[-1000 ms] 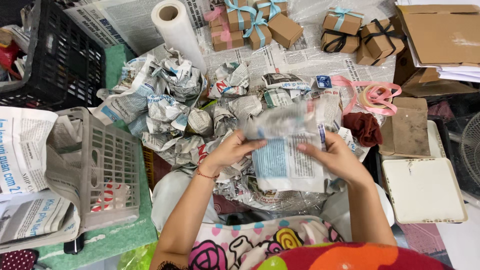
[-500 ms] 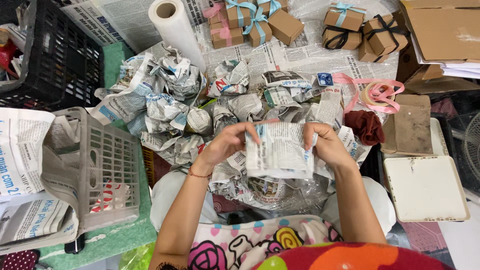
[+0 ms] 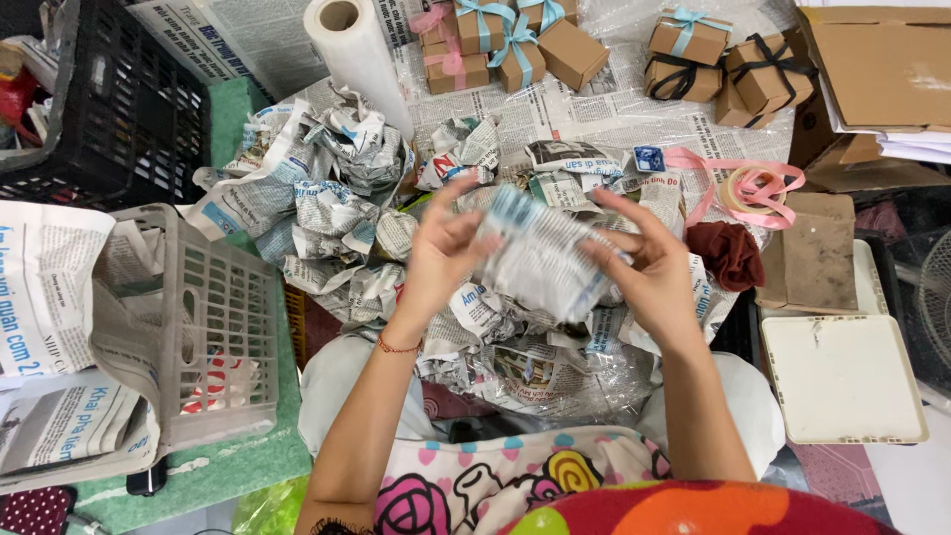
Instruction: The person unwraps multiple newspaper-wrapped items on a table, revealing small ceramic pieces such as cups and saucers. They place the unwrapped items aside and continue unwrapping additional bundles.
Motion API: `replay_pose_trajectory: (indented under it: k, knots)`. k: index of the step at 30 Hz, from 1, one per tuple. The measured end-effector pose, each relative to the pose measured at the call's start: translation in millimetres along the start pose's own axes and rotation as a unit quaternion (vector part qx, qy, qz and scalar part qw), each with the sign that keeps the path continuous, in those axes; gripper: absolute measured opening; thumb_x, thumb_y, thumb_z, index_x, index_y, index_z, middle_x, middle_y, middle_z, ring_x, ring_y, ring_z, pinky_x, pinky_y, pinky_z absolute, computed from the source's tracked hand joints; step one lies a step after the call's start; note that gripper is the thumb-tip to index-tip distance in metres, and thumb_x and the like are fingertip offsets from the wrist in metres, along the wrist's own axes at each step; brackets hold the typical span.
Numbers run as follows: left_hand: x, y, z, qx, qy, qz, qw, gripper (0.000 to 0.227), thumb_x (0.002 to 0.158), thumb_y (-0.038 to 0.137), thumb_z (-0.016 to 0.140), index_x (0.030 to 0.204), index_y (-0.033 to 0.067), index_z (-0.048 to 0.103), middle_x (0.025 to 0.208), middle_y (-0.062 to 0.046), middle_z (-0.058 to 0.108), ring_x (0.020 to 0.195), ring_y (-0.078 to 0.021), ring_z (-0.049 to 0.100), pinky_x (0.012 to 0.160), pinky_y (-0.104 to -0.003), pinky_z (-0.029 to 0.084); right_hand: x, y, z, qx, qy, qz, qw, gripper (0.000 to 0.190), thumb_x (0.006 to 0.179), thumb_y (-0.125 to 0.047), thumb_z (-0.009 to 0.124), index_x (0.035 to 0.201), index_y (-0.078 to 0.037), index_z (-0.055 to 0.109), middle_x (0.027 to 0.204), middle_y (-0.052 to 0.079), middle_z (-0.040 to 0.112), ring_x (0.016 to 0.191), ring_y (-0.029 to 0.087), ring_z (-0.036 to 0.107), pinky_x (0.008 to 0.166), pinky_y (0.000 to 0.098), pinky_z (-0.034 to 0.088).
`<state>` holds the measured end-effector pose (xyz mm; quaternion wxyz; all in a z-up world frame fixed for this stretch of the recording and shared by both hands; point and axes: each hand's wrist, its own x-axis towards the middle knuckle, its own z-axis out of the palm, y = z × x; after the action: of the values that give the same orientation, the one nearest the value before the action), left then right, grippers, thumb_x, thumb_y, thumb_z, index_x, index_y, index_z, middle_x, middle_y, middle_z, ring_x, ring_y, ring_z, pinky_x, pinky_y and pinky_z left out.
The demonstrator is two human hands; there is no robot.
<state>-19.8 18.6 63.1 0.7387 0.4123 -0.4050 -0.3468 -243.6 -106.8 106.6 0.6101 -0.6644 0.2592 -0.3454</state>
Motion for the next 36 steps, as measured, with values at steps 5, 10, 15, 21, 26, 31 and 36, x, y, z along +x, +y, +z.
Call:
replay_pose_trajectory:
  k: [5,10,15,21,26,31,36]
  knots:
    - [3,-17,-17,0.017,0.061,0.053,0.997,0.063,0.1,0.02,0.066,0.154,0.0117,0.035,0.147,-0.005,0.057,0.123,-0.0176,0.063,0.102,-0.033,0.056,-15,14,39,-0.19,0.134,-0.184,0.955,0.03,0.098,0.001,0.071,0.128,-0.001,0.069,0.126,0.014,0.075,0.101,0.01,0.074,0.07,0.0195,0.056]
    - [-7,-40,-23,-0.132,0.094,-0.101,0.982,0.045,0.102,0.02,0.072,0.137,-0.0019,0.055,0.132,-0.011,0.065,0.118,-0.0177,0.065,0.1,-0.033,0.056,-26,31,86,0.087,0.088,-0.103,0.987,0.031,0.103,0.001,0.066,0.134,0.001,0.063,0.132,0.016,0.07,0.119,0.015,0.069,0.097,0.0251,0.057]
    - [-1,-37,-31,0.088,0.186,-0.007,0.979,0.04,0.103,0.022,0.072,0.131,-0.0044,0.06,0.12,-0.012,0.074,0.104,-0.014,0.069,0.091,-0.029,0.057,-27,24,101,0.096,0.012,-0.017,0.995,0.043,0.096,-0.003,0.063,0.137,-0.007,0.05,0.14,0.011,0.056,0.106,0.008,0.068,0.084,0.0224,0.061]
    - [2,-21,-30,0.087,0.08,-0.003,0.993,0.069,0.098,0.016,0.07,0.155,0.0075,0.031,0.142,-0.014,0.059,0.124,-0.0177,0.061,0.103,-0.031,0.052,-3,22,89,-0.125,-0.09,0.054,0.987,0.039,0.094,-0.005,0.07,0.133,-0.011,0.064,0.122,0.007,0.067,0.073,0.01,0.056,0.06,0.0251,0.052]
    - [3,-39,-48,0.197,0.074,0.049,0.976,0.07,0.103,0.014,0.066,0.161,0.0082,0.028,0.166,-0.012,0.032,0.148,-0.0225,0.041,0.116,-0.035,0.043,30,31,66,-0.099,-0.154,0.066,0.981,0.044,0.092,-0.003,0.068,0.135,-0.011,0.063,0.126,0.003,0.07,0.078,0.005,0.062,0.067,0.0239,0.056]
    - [-6,-71,-73,0.206,0.056,0.005,0.977,0.043,0.11,0.017,0.065,0.15,0.0056,0.058,0.154,-0.012,0.06,0.138,-0.0198,0.055,0.115,-0.034,0.046,47,41,64,-0.044,-0.167,0.082,0.982,0.043,0.094,-0.003,0.066,0.137,-0.007,0.063,0.133,0.007,0.068,0.097,0.008,0.065,0.084,0.026,0.054]
    - [-11,-55,-84,0.098,0.003,-0.025,0.995,0.06,0.098,0.013,0.073,0.154,0.007,0.051,0.158,-0.009,0.052,0.139,-0.014,0.052,0.112,-0.032,0.047,64,41,86,-0.061,-0.17,0.012,0.983,0.039,0.097,-0.005,0.065,0.136,-0.005,0.062,0.14,0.006,0.065,0.119,0.008,0.061,0.097,0.0254,0.05]
